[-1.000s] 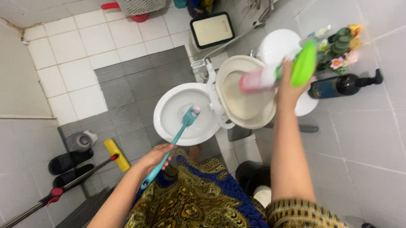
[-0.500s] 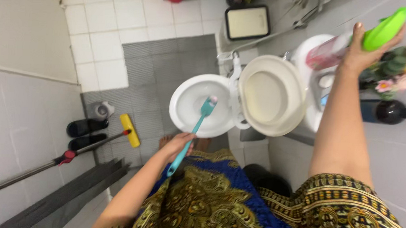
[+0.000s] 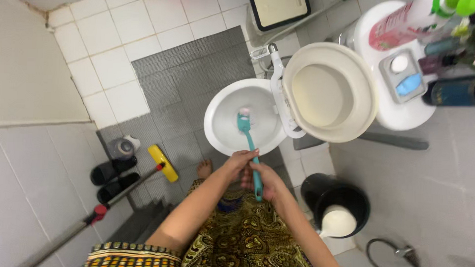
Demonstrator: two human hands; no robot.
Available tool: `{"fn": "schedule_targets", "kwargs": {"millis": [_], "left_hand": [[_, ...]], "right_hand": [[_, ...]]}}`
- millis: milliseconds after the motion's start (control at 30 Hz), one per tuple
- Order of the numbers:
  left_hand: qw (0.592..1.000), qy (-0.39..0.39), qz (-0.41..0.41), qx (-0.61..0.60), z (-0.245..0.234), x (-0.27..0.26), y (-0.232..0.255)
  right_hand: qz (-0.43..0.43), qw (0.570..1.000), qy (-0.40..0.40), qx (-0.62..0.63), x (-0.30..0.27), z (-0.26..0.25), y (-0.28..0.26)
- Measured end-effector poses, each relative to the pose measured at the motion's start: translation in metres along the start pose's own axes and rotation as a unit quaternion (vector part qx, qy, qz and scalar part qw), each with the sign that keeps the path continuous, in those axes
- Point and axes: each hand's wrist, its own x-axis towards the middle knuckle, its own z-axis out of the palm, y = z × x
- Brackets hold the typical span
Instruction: The person sprays cleaner into the toilet bowl and scrubs the bowl with a toilet brush. They then spray the seat, lid, tank and surrounding wall, wipe these surfaces with a blue cloth, and pour water over the lid and seat using a plastic scoop to rinse.
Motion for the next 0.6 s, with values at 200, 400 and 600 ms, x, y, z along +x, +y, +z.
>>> {"fn": "schedule_targets", "kwargs": {"millis": [200,400,600], "left_hand": [[0.990,0.062,0.076,0.103,-0.046,0.026,-0.018],[0.987,0.118,-0.006,0.110,-0.132,-0.036,-0.030],[0.981,0.174,-0.028,0.087,-0.192,-0.071,-0.054]], "right_hand": [[-0.006,0.975,-0.051,0.217,0.115,-0.033,0.019],[-0.048,0.944,-0.044,0.324,0.242,-0.046,-0.031],[-0.156,0.962,0.122,0.188,0.236,0.002,-0.073]]}}
